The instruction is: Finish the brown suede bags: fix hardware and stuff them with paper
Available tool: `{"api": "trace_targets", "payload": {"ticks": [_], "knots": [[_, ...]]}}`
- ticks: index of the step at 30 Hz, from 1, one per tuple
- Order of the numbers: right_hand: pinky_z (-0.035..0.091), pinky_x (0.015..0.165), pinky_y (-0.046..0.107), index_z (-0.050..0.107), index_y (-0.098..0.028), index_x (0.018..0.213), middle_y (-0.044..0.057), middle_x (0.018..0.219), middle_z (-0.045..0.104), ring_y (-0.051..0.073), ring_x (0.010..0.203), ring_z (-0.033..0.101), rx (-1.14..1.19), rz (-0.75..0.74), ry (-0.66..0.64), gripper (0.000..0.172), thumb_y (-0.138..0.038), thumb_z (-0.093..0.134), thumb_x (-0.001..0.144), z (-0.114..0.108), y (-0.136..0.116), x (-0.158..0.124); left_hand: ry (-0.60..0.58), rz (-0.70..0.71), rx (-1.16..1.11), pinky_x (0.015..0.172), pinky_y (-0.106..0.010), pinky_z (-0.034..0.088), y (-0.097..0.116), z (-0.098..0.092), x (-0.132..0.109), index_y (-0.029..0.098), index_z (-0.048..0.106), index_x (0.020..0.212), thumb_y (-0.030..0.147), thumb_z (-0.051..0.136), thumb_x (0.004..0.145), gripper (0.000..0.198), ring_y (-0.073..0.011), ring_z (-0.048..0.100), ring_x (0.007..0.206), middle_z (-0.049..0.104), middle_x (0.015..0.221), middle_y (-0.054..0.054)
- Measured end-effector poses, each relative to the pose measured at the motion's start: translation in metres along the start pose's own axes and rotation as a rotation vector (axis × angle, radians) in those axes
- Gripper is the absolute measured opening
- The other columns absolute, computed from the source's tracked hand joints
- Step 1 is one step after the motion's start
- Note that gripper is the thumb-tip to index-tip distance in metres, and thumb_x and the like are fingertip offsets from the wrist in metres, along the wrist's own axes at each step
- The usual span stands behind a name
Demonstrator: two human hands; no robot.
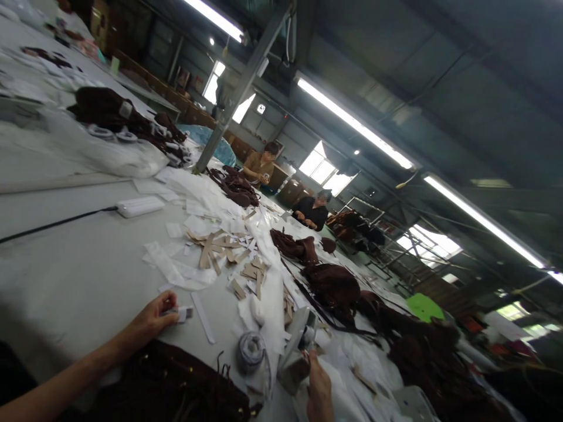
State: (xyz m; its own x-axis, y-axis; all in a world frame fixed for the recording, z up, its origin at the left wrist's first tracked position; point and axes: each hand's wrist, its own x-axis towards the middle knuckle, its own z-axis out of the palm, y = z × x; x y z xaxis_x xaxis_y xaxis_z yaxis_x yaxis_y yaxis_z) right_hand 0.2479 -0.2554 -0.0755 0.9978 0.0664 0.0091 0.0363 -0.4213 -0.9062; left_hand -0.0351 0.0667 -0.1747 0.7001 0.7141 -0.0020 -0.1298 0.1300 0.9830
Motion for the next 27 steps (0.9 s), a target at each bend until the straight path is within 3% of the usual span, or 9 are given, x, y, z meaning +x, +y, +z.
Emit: {"api": "trace_targets", "payload": {"ticks": [5,8,10,13,17,23,27], "knots": [[0.049,0.073,0.036,0.074,-0.012,0.069,0.013,0.078,0.074,0.031,0.084,0.066,0.017,0.029,0.056,0.069,-0.074,0.070,0.040,-0.005,-0.003,0.000,-0.009,0.003,0.000,0.064,-0.025,0.039,0.000,0.000,0.000,0.022,0.045,0.082,0.034,0.066,0.066,0.029,-0.0172,0.054,0.069,0.055,0.073,0.004],[0.047,0.084,0.034,0.075,-0.015,0.077,0.011,0.094,0.074,0.031,0.102,0.062,-0.006,-0.004,0.141,0.063,-0.071,0.067,0.049,-0.015,-0.003,-0.006,-0.016,0.008,0.007,0.064,-0.025,0.039,0.000,-0.001,0.000,0.022,0.045,0.083,0.033,0.065,0.068,0.027,-0.0170,0.054,0.070,0.055,0.073,0.003],[0.047,0.083,0.033,0.075,-0.017,0.080,0.010,0.099,0.074,0.030,0.104,0.061,-0.040,-0.014,0.179,0.058,-0.069,0.066,0.055,-0.019,0.003,-0.016,-0.021,0.004,0.006,0.065,-0.025,0.040,-0.001,-0.001,0.001,0.022,0.045,0.084,0.032,0.065,0.068,0.027,-0.0172,0.054,0.071,0.055,0.075,0.003],[0.049,0.062,0.032,0.074,-0.017,0.072,0.010,0.076,0.075,0.027,0.077,0.067,-0.101,0.016,0.146,0.059,-0.072,0.065,0.053,-0.014,0.020,-0.034,-0.026,-0.008,-0.003,0.065,-0.025,0.040,-0.003,-0.002,0.001,0.022,0.045,0.085,0.032,0.066,0.069,0.028,-0.0169,0.053,0.072,0.055,0.076,0.003],[0.043,0.046,0.031,0.073,-0.017,0.065,0.006,0.052,0.067,0.020,0.047,0.058,-0.178,0.041,0.081,0.062,-0.077,0.060,0.053,-0.001,0.044,-0.047,-0.026,-0.021,-0.016,0.064,-0.024,0.039,-0.003,-0.003,-0.001,0.022,0.044,0.086,0.031,0.065,0.070,0.028,-0.0161,0.052,0.071,0.055,0.075,0.004],[0.040,0.046,0.030,0.066,-0.021,0.051,0.005,0.046,0.061,0.019,0.046,0.054,-0.281,0.000,0.064,0.054,-0.072,0.055,0.063,0.000,0.045,-0.044,-0.025,-0.014,-0.019,0.063,-0.024,0.037,-0.001,-0.003,-0.002,0.022,0.043,0.085,0.033,0.064,0.071,0.028,-0.0153,0.051,0.068,0.055,0.075,0.004],[0.039,0.048,0.030,0.064,-0.022,0.047,0.004,0.041,0.057,0.020,0.046,0.053,-0.349,-0.032,0.094,0.048,-0.066,0.057,0.065,-0.007,0.043,-0.056,-0.009,0.001,-0.013,0.065,-0.025,0.037,-0.001,-0.003,-0.001,0.022,0.044,0.083,0.032,0.063,0.070,0.026,-0.0161,0.051,0.070,0.054,0.075,0.004]]}}
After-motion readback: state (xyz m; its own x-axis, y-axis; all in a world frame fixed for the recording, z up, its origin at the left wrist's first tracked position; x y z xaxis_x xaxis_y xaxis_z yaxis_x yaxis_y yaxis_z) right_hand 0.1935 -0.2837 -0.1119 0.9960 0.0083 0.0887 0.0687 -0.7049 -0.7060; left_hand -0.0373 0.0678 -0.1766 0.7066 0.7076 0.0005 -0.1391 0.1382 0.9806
